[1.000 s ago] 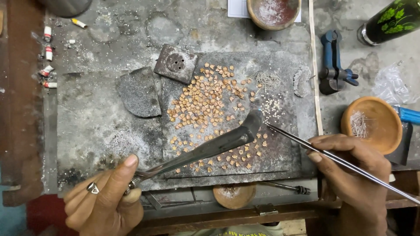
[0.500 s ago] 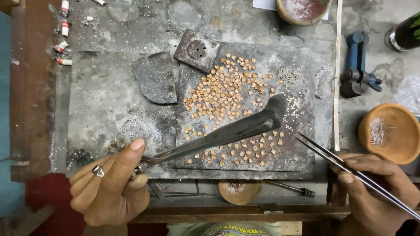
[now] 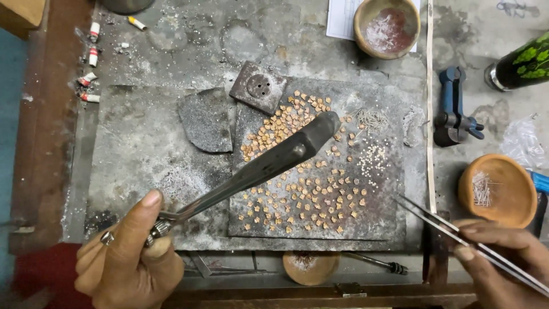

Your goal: Soldering numerous small metal jewelry components using a hand-held blowtorch and tweezers on a soldering block.

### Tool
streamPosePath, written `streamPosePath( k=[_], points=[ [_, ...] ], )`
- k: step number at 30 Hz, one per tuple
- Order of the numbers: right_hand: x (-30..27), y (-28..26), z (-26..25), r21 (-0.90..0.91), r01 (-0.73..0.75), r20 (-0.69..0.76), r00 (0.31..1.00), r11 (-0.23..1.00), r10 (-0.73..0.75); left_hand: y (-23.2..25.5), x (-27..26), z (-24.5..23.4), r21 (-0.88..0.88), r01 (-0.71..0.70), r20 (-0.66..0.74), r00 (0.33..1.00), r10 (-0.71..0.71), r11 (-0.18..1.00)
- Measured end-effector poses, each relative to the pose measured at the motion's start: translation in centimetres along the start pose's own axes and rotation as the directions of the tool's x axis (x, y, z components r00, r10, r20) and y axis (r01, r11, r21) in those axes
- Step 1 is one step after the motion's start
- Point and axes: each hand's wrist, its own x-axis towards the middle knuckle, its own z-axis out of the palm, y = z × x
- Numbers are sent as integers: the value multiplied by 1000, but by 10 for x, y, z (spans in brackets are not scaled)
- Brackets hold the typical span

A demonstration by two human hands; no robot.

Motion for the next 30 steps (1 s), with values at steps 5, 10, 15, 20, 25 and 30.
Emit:
streamPosePath(
  k=[5,10,15,20,25,30],
  points=[
    [74,-17,-1,-84,-135,58,989,987,140,0,-1,-6,-17,45,96,994,-43,999],
    [163,-19,24,149,-60,308,951,987,12,1,-1,0,-23,43,9,999,-43,999],
    [210,-48,58,169,-205,328,934,964,141,1,2,0,-42,46,12,999,-46,998],
    [243,-48,73,137,-335,359,894,932,268,2,8,-2,-91,21,54,998,-16,996],
    [255,-54,76,69,-367,390,866,928,313,3,0,-4,-47,81,59,995,-78,996],
    [245,-43,76,71,-310,362,894,948,265,4,15,8,-53,-53,-29,998,52,997]
  ],
)
